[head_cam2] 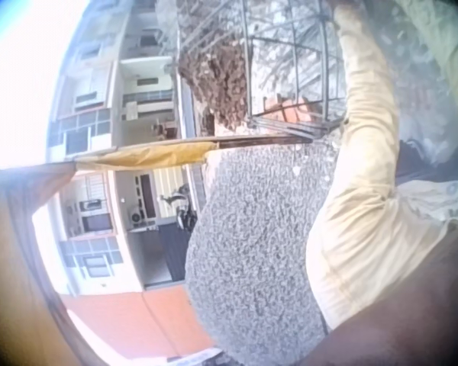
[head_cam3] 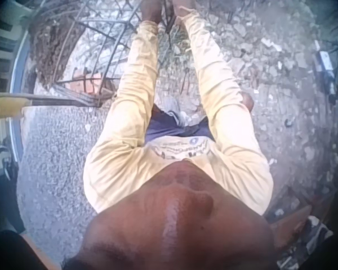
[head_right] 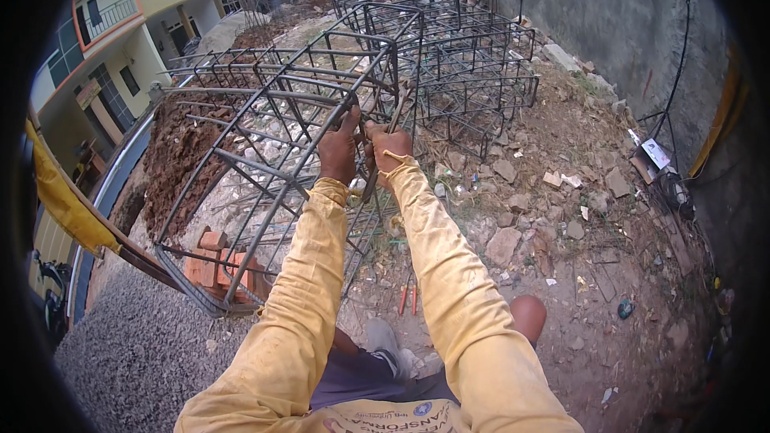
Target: The person sits on the ground and assembles a rectangular metal frame by hand, aligning bars and securing joints. They repeatedly adjust the frame's position and tighten connections using pliers.
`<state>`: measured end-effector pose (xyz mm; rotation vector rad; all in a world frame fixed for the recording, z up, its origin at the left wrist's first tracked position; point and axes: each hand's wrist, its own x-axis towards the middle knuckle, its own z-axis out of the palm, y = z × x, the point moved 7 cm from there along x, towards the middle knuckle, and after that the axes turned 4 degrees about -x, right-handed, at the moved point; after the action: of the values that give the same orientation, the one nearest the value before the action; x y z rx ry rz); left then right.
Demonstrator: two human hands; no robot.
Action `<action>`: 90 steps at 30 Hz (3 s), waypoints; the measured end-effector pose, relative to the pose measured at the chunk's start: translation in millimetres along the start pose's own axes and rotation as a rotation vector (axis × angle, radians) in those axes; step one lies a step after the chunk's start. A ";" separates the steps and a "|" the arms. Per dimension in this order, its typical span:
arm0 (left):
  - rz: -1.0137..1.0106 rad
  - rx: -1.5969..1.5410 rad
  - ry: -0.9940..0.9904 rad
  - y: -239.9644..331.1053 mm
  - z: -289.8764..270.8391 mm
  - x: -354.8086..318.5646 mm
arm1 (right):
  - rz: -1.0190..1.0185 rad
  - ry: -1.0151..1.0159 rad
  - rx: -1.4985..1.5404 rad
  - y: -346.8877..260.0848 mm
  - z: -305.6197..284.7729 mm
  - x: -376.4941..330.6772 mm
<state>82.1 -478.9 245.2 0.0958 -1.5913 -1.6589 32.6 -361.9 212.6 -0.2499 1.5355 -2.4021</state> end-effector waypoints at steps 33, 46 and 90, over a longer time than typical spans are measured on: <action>-0.295 -0.339 0.001 -9.6 4.1 -8.1 | -0.707 -0.198 -0.748 -92.4 10.2 25.5; -0.283 -0.470 -0.017 -18.3 5.5 -6.0 | 0.468 -0.478 0.148 25.8 4.5 15.7; 0.091 -0.211 0.167 -26.2 -1.5 6.3 | -0.437 -0.004 -2.137 -94.6 -7.5 -42.2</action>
<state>65.9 -487.2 225.2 0.0503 -1.2719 -1.6907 57.2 -304.3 295.4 -0.8992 3.3335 0.1858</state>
